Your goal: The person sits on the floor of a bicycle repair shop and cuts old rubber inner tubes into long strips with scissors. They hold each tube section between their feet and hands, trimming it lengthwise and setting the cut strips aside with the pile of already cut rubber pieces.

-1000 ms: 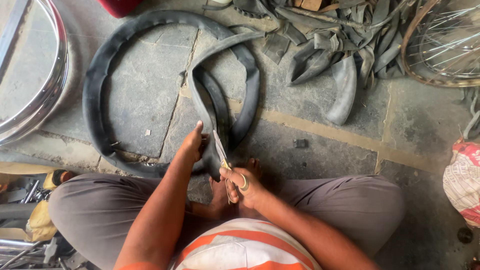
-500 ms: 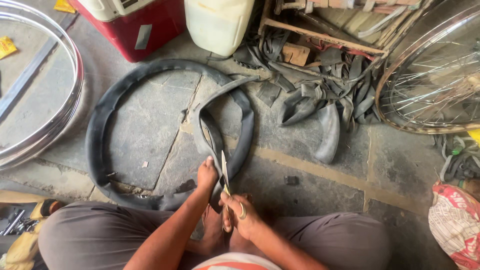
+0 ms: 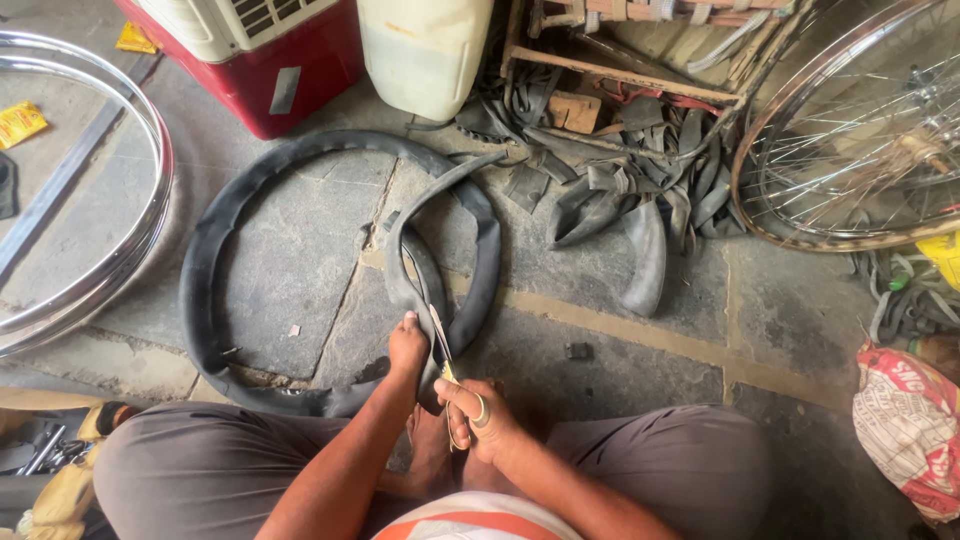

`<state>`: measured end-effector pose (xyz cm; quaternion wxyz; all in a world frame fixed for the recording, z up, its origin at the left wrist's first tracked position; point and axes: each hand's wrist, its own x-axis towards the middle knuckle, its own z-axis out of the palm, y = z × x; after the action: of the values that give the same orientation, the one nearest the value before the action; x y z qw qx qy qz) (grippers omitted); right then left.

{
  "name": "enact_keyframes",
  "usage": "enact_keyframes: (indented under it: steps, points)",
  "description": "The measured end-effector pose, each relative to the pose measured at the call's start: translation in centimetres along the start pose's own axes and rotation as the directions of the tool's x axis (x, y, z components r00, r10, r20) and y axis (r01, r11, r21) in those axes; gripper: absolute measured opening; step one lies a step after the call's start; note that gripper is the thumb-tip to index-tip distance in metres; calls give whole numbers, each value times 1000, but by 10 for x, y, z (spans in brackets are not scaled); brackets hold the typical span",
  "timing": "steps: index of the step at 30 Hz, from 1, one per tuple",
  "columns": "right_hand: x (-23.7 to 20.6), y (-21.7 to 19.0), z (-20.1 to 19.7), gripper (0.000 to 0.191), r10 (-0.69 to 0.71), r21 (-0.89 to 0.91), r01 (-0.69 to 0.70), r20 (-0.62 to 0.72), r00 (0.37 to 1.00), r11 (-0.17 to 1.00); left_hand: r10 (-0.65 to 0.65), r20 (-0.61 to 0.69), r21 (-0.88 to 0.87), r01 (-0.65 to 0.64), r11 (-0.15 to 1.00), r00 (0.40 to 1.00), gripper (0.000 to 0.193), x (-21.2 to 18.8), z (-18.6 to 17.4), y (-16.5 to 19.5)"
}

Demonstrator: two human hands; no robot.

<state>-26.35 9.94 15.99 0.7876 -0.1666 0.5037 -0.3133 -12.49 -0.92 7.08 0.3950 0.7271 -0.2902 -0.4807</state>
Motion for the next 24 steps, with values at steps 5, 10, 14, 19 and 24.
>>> enact_keyframes:
  steps: [5, 10, 14, 19, 24]
  points:
    - [20, -28, 8, 42, 43, 53, -39, -66, 997, 998, -58, 78, -3, 59, 998, 995, 52, -17, -2, 11]
    - [39, -36, 13, 41, 28, 116, -22, -52, 998, 993, -33, 76, -38, 36, 999, 997, 52, -13, -2, 21]
    - [43, -23, 11, 44, -47, 58, 49, -35, 998, 997, 1, 62, -28, 1, 1000, 998, 51, -8, -6, 17]
    - [47, -28, 8, 44, 54, 111, -43, -100, 994, 993, -115, 134, -138, 134, 981, 984, 47, -20, -6, 7]
    - [59, -46, 2, 43, 159, 178, -138, -114, 981, 974, -170, 321, -253, 257, 933, 932, 43, -40, -4, 3]
